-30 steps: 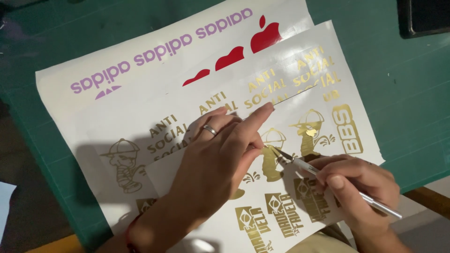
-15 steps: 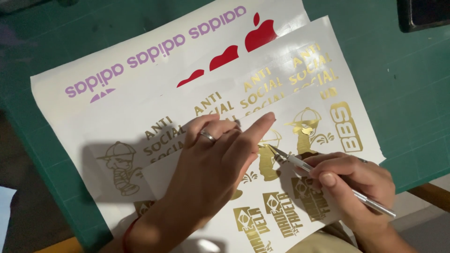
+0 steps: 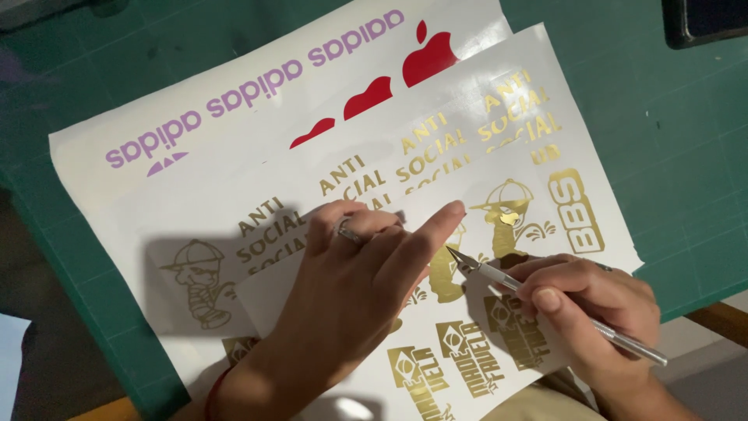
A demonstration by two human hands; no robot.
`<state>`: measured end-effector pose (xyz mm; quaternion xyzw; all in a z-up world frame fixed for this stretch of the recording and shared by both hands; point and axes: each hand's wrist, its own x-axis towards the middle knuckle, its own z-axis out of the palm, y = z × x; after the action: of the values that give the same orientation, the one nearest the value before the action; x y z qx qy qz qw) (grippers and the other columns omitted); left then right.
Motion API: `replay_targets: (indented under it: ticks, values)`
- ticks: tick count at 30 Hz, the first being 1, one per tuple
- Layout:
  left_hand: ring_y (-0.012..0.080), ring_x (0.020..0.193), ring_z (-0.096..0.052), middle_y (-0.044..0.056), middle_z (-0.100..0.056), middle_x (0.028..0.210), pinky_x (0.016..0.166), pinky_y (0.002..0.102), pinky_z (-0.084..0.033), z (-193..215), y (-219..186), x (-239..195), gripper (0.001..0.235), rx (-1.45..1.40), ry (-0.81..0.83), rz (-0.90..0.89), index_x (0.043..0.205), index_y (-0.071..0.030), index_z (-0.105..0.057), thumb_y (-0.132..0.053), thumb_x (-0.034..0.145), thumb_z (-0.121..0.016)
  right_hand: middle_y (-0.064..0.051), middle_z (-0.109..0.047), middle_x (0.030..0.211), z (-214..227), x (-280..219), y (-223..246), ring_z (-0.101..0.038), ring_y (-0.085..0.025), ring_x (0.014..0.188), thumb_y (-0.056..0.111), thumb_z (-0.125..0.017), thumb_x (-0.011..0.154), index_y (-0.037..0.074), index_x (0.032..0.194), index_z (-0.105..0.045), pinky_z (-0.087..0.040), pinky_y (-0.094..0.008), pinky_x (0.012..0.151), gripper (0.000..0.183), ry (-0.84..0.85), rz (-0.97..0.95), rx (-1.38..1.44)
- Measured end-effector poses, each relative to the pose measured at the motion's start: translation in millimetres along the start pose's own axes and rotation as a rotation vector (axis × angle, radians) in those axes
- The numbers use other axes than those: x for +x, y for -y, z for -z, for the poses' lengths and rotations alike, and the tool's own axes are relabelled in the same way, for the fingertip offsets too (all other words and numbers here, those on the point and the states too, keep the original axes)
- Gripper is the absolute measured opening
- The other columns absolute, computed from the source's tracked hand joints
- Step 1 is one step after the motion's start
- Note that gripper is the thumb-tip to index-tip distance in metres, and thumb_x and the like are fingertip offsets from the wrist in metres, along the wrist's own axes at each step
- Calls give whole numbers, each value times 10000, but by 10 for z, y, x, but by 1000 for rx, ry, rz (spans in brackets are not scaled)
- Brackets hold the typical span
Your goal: Weeding intricate gold vinyl stickers using a craft knife on a cutting mat.
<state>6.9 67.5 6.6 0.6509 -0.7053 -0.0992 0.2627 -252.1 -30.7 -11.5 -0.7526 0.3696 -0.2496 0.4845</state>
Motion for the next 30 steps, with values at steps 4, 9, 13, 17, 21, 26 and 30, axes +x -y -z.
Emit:
replay_targets:
  ticks: [4,9,13,17,21,26,30]
  values:
    - [230,1020,-690,-63,-654,862,1061,468,-413,-10,-6,-8,702,0,-8,-11,1526,-117,-596,176,891,-536,-82,-781,794,-15,1,13,-860,-228,837,186,-631,995,48,812,-684,-677,-303,777,236,-18,-10,-17]
    - [228,1016,-659,-45,-619,902,1048,456,-403,19,-12,-5,666,5,13,-35,1543,-105,-582,151,934,-500,-120,-794,834,-25,14,41,-843,-229,827,193,-633,986,34,816,-680,-644,-298,734,238,-15,-16,-35]
    - [219,1012,-681,-53,-615,889,1044,454,-394,21,-19,-7,603,-22,18,-34,1539,-98,-581,142,990,-513,-112,-796,815,-23,27,43,-819,-193,753,191,-633,979,45,805,-692,-626,-273,649,235,-10,-2,-39]
    - [210,1003,-652,-60,-569,911,1042,459,-410,18,-18,-11,627,12,16,-41,1552,-100,-564,145,977,-510,-118,-833,887,-6,38,53,-845,-189,788,210,-629,984,59,838,-724,-635,-251,689,230,12,1,-61]
    - [198,1044,-639,-67,-596,918,1044,451,-422,16,-3,-19,578,52,-19,-45,1535,-113,-589,116,1005,-616,-123,-838,897,-5,37,22,-862,-203,795,209,-630,979,54,854,-735,-679,-260,711,225,15,28,-59]
    - [220,1045,-635,-56,-631,946,1059,467,-415,12,30,-49,608,32,11,-49,1580,-103,-533,89,1020,-676,-105,-839,886,-12,38,64,-838,-165,768,226,-633,980,72,829,-726,-617,-241,659,235,13,-16,-71]
    - [214,1062,-636,-40,-709,902,1069,488,-415,-11,29,-57,585,4,6,-34,1570,-109,-518,-17,1068,-803,-93,-843,887,-11,39,38,-846,-159,758,226,-638,974,80,841,-741,-635,-227,629,222,8,16,-99]
